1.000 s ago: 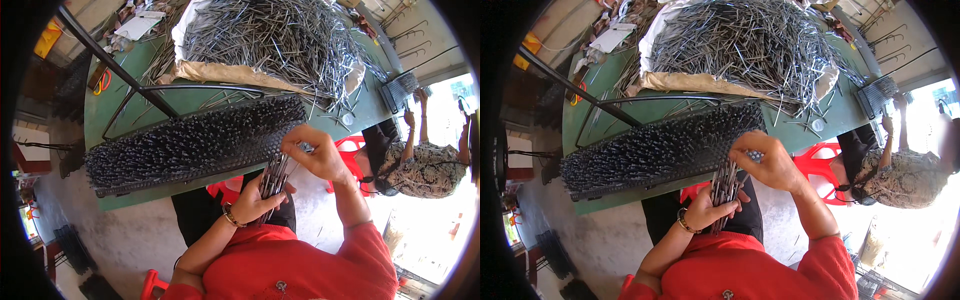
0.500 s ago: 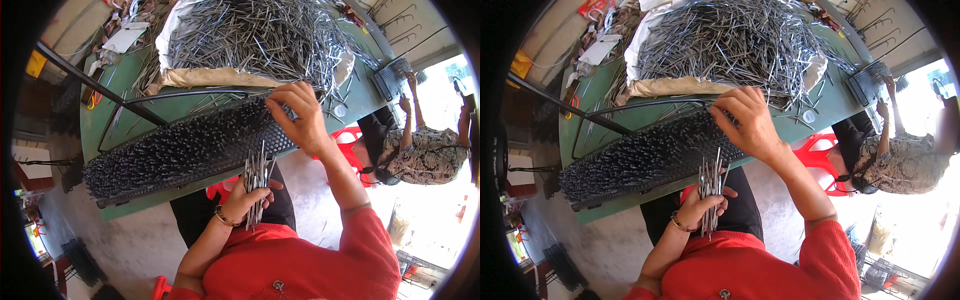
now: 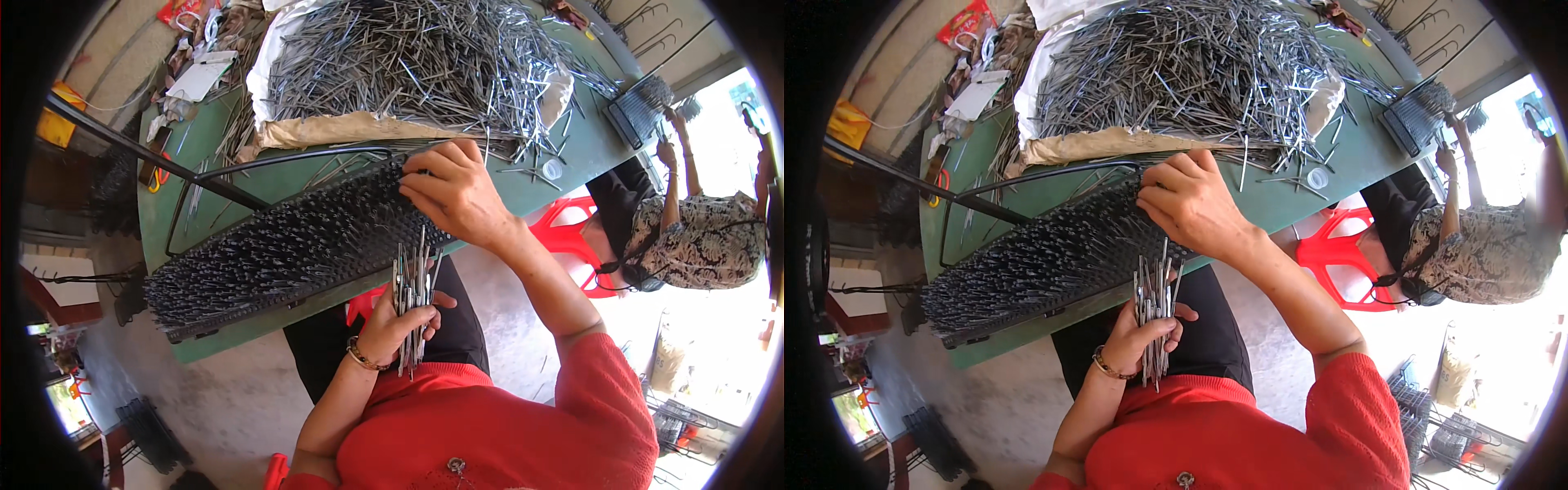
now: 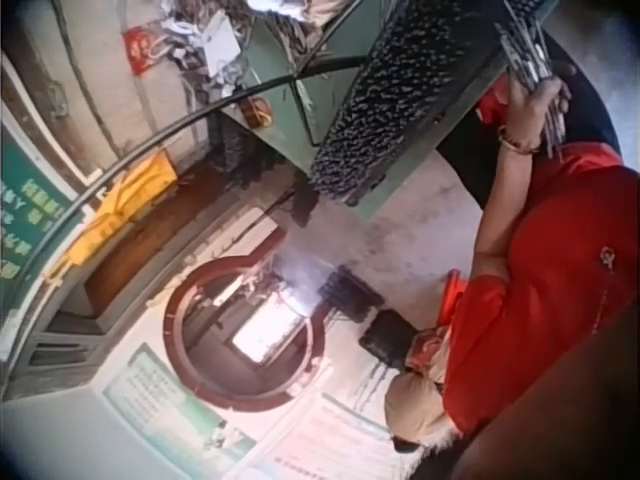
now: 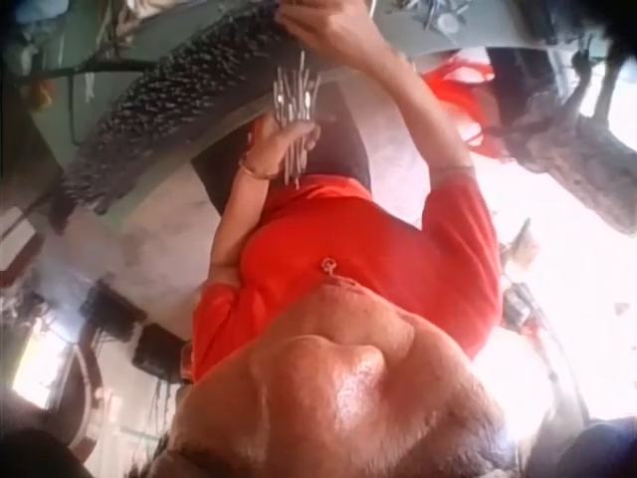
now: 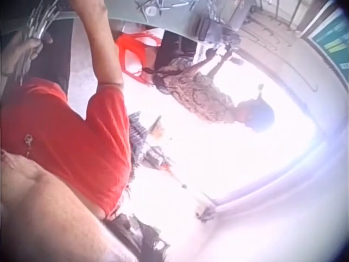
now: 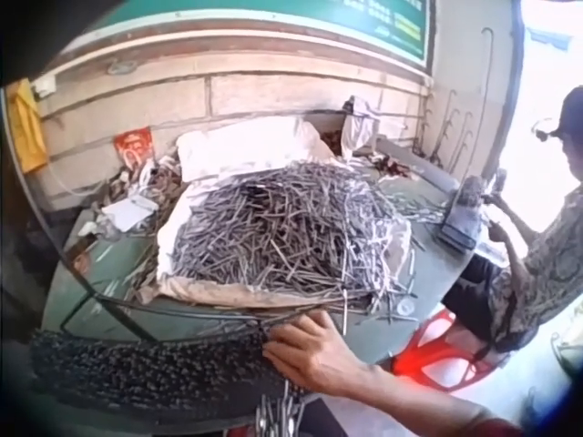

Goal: Assembling thin metal rods into a plastic brush-like base.

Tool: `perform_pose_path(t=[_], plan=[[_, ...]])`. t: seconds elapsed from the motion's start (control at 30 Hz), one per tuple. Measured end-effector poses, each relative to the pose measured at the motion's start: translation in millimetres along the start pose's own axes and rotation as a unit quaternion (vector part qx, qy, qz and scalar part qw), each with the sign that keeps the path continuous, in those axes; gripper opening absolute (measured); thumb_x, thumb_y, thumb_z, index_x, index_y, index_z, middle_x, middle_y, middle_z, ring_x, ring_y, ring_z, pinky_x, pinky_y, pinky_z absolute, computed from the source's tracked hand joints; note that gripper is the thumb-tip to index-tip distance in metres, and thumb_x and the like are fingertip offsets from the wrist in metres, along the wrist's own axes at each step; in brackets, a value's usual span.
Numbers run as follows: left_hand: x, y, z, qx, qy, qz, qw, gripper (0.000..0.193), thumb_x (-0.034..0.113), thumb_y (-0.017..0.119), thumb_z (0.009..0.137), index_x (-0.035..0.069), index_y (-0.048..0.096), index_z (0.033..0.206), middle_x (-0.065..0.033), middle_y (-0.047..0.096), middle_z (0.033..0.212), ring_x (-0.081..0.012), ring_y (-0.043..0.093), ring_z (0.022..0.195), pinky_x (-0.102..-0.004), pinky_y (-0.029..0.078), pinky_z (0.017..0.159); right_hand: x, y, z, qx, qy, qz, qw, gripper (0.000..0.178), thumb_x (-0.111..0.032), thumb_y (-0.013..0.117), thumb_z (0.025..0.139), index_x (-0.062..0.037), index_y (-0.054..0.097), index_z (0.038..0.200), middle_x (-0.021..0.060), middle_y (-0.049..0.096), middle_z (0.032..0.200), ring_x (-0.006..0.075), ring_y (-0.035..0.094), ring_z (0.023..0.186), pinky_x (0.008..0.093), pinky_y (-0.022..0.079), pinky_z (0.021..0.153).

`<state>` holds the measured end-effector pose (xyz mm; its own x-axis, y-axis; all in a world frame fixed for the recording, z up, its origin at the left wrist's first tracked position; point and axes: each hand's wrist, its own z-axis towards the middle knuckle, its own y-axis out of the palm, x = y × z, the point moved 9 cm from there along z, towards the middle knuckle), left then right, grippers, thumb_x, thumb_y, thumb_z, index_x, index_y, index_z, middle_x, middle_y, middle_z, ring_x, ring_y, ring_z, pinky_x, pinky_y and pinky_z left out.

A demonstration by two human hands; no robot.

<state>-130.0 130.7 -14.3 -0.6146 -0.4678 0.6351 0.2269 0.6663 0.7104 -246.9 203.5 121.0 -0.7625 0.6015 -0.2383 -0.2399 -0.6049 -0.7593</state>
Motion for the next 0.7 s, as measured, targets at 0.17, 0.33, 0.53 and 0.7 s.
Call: perform_pose_path(t=[0.17,0.33,0.53,0.7], plan=[[5.8,5.4,-0.3,0.004,0.015,0.016,1.0,0.061,-0.002,0.052,0.084,0.007,0.03,0.14,-0.0203,0.062,0.101,-0.0115,0.057,0.069,-0.0237,0.048,0.056,10.4,-22.1,-10.1,0.021,0.061,0.073,0.995,0.013,-0.01,0.07,0.078,-0.0025,0.068,0.089,0.0078,0.065,0.093,0.023,0.06,0.084,0.034,0.046,0.075],[11.4,16.0,4.3,-0.012,0.049,0.022,0.998,0.059,-0.003,0.053,0.085,0.006,0.03,0.139,-0.0199,0.062,0.102,-0.0115,0.058,0.07,-0.0237,0.049,0.058,20.6,-9.1,-62.3,-0.063,0.249,0.263,0.93,0.025,-0.02,0.069,0.085,0.0045,0.067,0.087,0.0118,0.064,0.076,0.0257,0.06,0.066,0.0348,0.046,0.059],[-6.0,26.2,16.7,-0.012,0.003,0.048,0.999,0.053,-0.001,0.053,0.086,0.005,0.032,0.134,-0.0186,0.062,0.105,-0.0134,0.061,0.077,-0.0243,0.052,0.061,23.0,25.1,-108.8,-0.135,0.434,0.508,0.732,0.024,-0.018,0.066,0.089,0.0051,0.068,0.095,0.0028,0.064,0.086,0.0077,0.055,0.079,0.0246,0.046,0.069],[-9.1,34.0,21.2,-0.05,-0.009,0.047,0.998,0.053,0.001,0.053,0.087,0.004,0.032,0.134,-0.0191,0.061,0.106,-0.0138,0.061,0.079,-0.0247,0.052,0.061,32.6,20.3,-111.6,-0.122,0.464,0.521,0.706,0.023,-0.02,0.068,0.087,0.002,0.071,0.093,0.0006,0.065,0.077,0.0065,0.055,0.072,0.0233,0.045,0.063]])
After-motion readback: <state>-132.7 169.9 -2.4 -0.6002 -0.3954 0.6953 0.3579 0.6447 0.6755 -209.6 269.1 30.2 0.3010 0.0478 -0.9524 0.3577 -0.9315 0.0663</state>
